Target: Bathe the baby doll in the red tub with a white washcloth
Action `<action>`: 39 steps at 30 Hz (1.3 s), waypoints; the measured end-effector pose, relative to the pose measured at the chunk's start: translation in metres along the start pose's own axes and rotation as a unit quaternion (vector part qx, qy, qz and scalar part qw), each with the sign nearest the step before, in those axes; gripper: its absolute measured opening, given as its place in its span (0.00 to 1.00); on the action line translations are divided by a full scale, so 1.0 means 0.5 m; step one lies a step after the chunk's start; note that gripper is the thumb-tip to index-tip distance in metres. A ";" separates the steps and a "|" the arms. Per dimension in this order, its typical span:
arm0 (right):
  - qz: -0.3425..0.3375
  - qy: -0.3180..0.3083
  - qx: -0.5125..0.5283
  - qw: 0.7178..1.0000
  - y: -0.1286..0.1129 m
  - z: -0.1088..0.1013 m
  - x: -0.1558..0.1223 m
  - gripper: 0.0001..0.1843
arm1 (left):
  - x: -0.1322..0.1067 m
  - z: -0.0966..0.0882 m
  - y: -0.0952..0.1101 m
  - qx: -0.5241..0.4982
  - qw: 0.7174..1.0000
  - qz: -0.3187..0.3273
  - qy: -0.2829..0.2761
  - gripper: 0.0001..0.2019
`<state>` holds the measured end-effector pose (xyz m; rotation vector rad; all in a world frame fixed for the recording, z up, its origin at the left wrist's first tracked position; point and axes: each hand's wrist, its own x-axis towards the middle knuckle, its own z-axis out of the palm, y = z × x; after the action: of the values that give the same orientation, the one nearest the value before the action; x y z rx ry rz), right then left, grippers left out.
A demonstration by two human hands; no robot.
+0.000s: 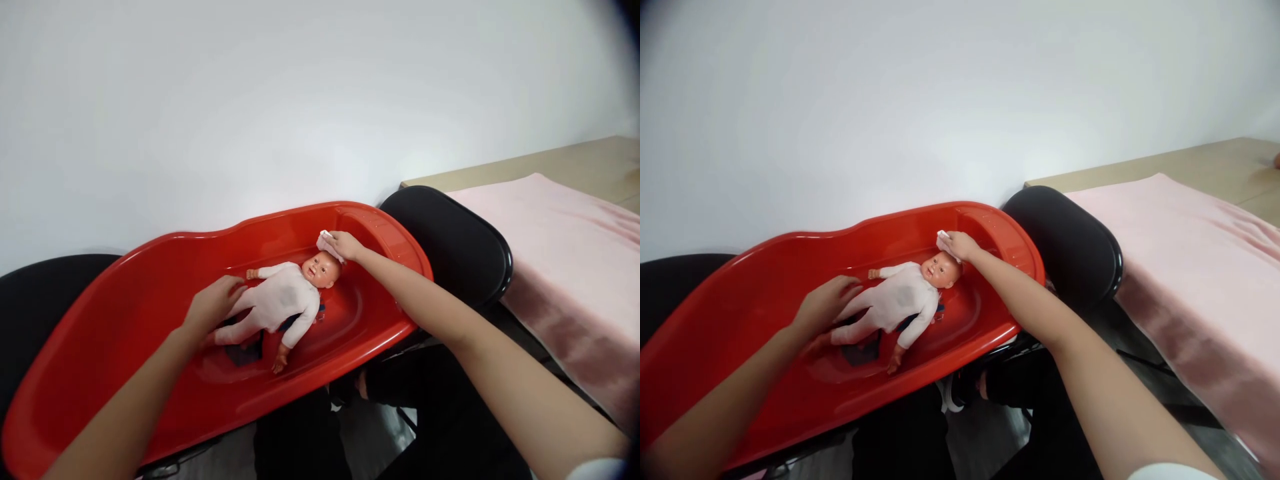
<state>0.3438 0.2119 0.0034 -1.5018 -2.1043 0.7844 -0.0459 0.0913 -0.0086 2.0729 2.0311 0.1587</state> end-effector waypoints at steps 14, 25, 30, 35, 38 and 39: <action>0.051 0.004 -0.142 0.989 0.016 -0.027 0.017 0.37 | 0.136 0.213 0.301 -0.236 0.962 0.126 0.060 0.36; -0.054 -0.039 0.008 0.998 0.015 -0.018 0.016 0.30 | 0.117 0.202 0.298 -0.226 0.959 0.168 0.032 0.34; -0.064 -0.159 0.021 0.985 0.006 -0.009 0.005 0.32 | 0.099 0.191 0.314 -0.214 0.961 0.171 0.041 0.31; -0.048 -0.182 -0.006 0.982 0.013 -0.017 0.008 0.37 | 0.105 0.179 0.302 -0.232 0.953 0.194 0.011 0.21; -0.040 -0.205 -0.017 0.978 0.015 -0.013 0.011 0.36 | 0.115 0.181 0.297 -0.251 0.946 0.204 -0.007 0.25; -0.038 -0.214 -0.018 0.976 0.014 -0.010 0.011 0.35 | 0.117 0.182 0.297 -0.255 0.945 0.204 -0.012 0.27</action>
<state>0.3503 0.2197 0.0026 -1.3521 -2.4781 1.1276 0.1220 0.1401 -0.0658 2.0873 1.3236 0.6502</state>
